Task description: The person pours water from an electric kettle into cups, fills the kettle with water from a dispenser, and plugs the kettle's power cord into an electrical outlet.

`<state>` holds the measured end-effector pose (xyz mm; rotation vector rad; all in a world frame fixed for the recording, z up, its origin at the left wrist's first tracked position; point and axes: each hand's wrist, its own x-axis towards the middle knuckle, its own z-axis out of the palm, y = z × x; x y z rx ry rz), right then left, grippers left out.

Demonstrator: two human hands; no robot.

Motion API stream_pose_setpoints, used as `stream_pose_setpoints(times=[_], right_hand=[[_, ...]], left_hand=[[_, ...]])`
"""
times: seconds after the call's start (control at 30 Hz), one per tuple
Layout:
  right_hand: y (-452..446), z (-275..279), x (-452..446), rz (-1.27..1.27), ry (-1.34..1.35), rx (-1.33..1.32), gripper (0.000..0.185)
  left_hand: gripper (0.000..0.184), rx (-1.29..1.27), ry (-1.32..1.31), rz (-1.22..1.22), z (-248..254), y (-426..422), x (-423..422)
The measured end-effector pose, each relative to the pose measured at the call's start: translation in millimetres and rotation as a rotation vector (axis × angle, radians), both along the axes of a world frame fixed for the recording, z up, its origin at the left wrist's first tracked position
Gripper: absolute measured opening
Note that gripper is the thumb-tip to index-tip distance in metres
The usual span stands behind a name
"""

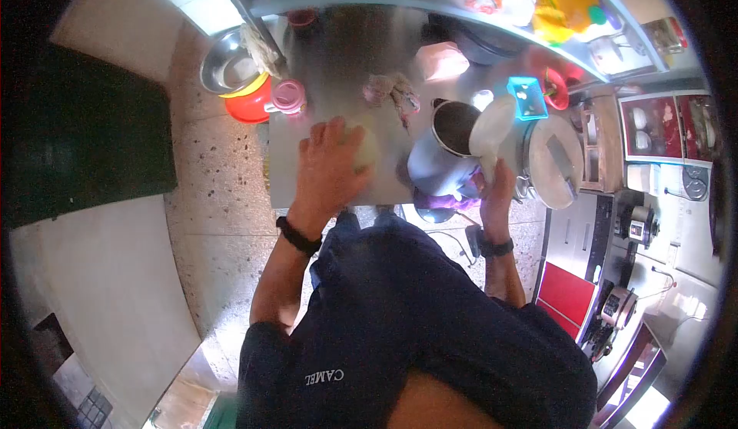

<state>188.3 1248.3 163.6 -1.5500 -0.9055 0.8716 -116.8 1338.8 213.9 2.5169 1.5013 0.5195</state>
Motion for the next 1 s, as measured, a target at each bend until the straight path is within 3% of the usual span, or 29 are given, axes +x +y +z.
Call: stream_pose_setpoints(times=[0.07,0.23,0.33,0.4,0.47,0.6,0.67,0.8,0.87,0.9,0.97,1.0], right_hand=[[-1.1,-2.5,4.9,0.029,0.168,-0.023,0.036],[-16.3,-12.3,4.9,-0.080,0.211,0.004,0.038],[-11.1,-5.7,-5.9,-0.122,0.224,0.057,0.041],[-15.4,-4.8,-8.2,-0.180,0.250,0.080,0.045],[-23.0,-3.6,-6.8,-0.187,0.265,0.077,0.044],[-30.8,8.1,-10.6,-0.180,0.192,0.057,0.042],[-37.0,19.7,-18.7,-0.208,0.202,0.023,0.042],[-57.2,31.5,-21.9,-0.324,0.166,0.066,0.042],[-70.5,33.8,-20.2,-0.375,0.169,0.065,0.043],[-79.3,35.6,-21.2,-0.412,0.183,0.065,0.043],[-84.7,43.5,-24.0,-0.424,0.206,0.079,0.045],[-85.5,48.6,-30.3,-0.477,0.193,0.081,0.046]], left_hand=[[0.051,-0.023,0.025,-0.014,1.8,4.2,-1.2],[0.056,-0.117,0.114,-0.045,5.7,16.5,-7.1],[0.053,-0.090,-0.092,-0.202,-8.4,38.8,-30.9],[0.053,-0.437,-0.580,0.128,-42.3,65.1,-61.4],[0.058,-0.035,-0.324,0.146,-97.8,107.3,-105.0],[0.062,-0.087,-0.149,0.175,-128.1,153.1,-123.3],[0.066,0.049,0.011,0.203,-147.9,163.5,-116.5],[0.078,-0.140,0.101,0.090,-191.5,189.4,-109.5],[0.078,-0.248,0.368,0.239,-222.5,212.6,-101.1],[0.078,-0.256,0.369,0.215,-213.4,204.3,-103.2],[0.030,0.290,0.400,-0.086,-197.8,189.7,-112.2],[0.030,0.475,0.448,-0.142,-219.3,191.7,-120.1]])
